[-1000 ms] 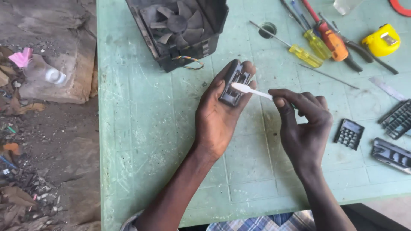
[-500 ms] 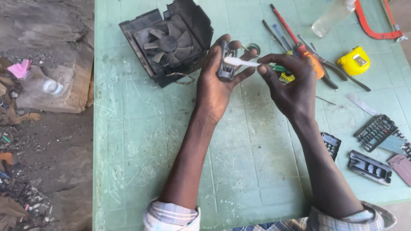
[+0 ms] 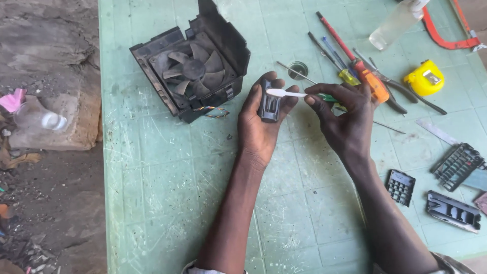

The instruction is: Cleaning the disassembled parts of a remote control and a computer fan using a toothbrush to remove dust.

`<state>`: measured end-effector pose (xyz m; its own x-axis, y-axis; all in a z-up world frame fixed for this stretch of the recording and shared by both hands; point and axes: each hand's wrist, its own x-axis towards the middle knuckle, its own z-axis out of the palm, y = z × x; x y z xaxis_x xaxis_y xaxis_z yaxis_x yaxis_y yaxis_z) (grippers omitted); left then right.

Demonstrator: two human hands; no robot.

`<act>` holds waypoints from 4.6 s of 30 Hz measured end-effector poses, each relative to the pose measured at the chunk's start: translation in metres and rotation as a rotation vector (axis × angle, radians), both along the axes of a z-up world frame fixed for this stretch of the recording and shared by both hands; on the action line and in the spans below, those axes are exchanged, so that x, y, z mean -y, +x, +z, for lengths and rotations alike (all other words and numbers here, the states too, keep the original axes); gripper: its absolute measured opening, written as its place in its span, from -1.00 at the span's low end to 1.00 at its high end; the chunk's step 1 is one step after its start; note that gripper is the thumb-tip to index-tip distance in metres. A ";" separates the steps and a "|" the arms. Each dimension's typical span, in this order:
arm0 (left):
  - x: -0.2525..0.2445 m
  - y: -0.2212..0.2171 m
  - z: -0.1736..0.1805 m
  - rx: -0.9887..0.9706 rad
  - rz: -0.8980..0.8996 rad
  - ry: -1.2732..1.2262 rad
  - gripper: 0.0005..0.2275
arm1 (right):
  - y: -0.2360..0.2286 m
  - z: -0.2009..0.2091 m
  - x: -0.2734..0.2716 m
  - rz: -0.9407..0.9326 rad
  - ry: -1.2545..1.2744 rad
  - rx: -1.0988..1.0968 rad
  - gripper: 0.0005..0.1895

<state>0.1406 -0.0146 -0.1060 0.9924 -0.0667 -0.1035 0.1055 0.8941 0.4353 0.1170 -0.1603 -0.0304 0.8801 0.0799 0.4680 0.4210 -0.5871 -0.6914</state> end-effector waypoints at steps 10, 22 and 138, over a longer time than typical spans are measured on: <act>-0.015 -0.017 0.043 -0.079 0.104 0.565 -0.64 | 0.003 -0.005 0.012 -0.010 -0.042 -0.045 -0.88; -0.047 -0.057 0.065 0.232 0.314 1.320 -0.74 | 0.004 -0.011 0.026 -0.171 -0.161 -0.004 -0.89; 0.001 0.008 0.031 -0.234 0.060 -0.182 -0.76 | -0.011 -0.021 0.016 -0.107 0.144 -0.250 -0.89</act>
